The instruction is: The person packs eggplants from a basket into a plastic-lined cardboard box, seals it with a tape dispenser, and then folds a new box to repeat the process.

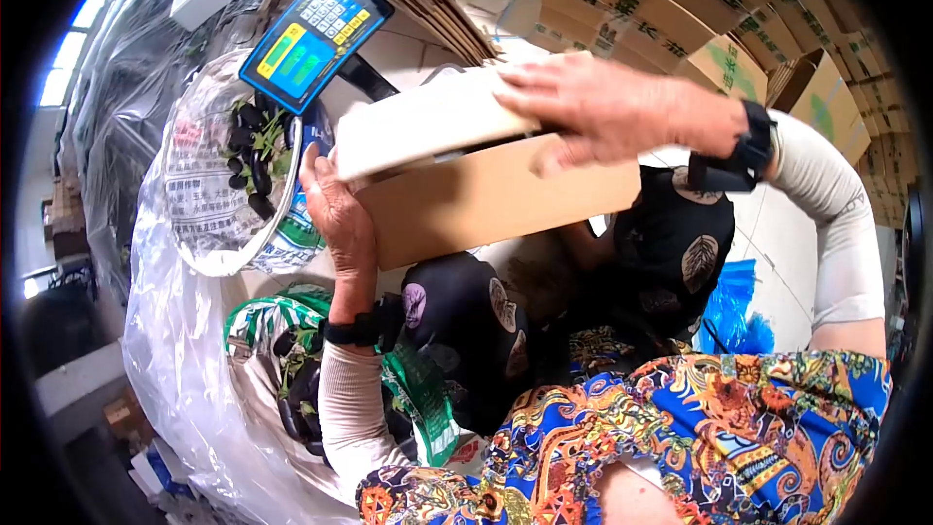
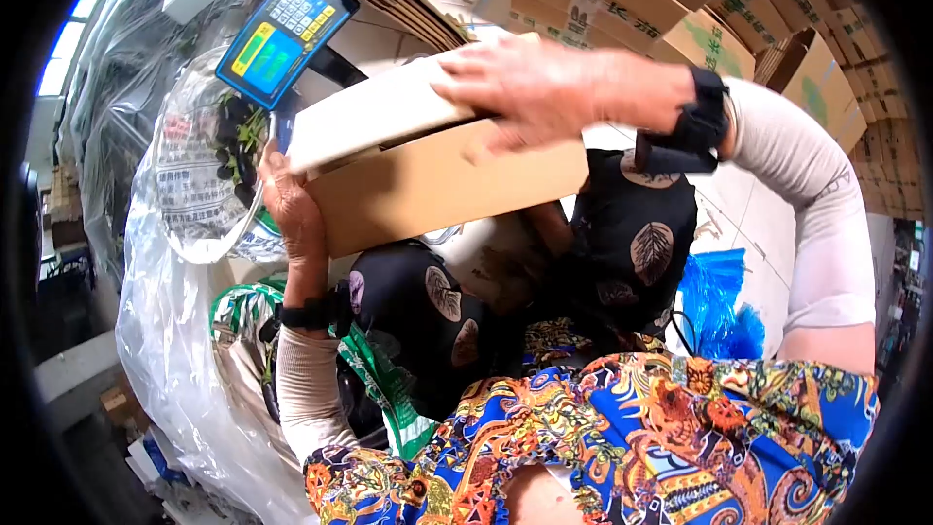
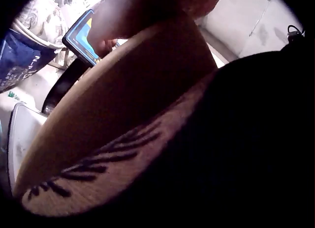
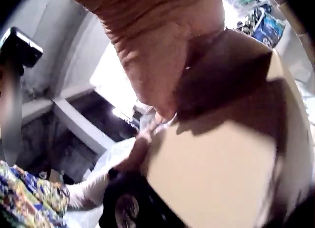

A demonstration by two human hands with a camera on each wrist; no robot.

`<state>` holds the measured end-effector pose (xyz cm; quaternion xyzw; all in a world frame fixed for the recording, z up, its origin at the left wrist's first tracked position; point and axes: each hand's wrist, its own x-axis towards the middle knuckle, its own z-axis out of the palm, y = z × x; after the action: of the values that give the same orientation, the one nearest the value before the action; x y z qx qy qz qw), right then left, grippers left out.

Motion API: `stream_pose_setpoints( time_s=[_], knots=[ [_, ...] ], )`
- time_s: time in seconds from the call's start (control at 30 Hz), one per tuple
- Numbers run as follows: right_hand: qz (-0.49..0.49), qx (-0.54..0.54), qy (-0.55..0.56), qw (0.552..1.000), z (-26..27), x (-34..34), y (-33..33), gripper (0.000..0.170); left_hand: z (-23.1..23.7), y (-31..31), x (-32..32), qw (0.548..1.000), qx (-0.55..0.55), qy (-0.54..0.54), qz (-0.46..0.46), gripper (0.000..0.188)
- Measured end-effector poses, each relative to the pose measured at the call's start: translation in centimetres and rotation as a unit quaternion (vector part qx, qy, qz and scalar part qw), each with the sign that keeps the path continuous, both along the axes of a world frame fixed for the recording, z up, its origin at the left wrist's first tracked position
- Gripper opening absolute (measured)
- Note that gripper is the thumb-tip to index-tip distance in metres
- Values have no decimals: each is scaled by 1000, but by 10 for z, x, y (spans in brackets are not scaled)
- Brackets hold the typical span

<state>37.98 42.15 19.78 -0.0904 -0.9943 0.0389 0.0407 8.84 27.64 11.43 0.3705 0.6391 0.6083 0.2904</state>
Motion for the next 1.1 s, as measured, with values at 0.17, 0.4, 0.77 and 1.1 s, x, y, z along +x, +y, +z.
stream_pose_setpoints(
  time_s=[0.17, 0.4, 0.77, 1.1],
  knots=[
    [-5, -68, -108, 992, -3, -2, 9, 89, 29, 11, 1, 983, 7, -180, -19, 50],
    [11, -73, -38, 997, -10, -4, 19, 90, -1, 43, -4, 933, -3, 347, -94, 46],
    [-191, -416, 23, 889, -22, 50, 42, 118, 2, 42, -10, 916, -38, 375, -135, 48],
    [-177, -343, 75, 920, -50, 51, 39, 128, 13, 40, -3, 976, -68, 37, -202, 55]
  ],
)
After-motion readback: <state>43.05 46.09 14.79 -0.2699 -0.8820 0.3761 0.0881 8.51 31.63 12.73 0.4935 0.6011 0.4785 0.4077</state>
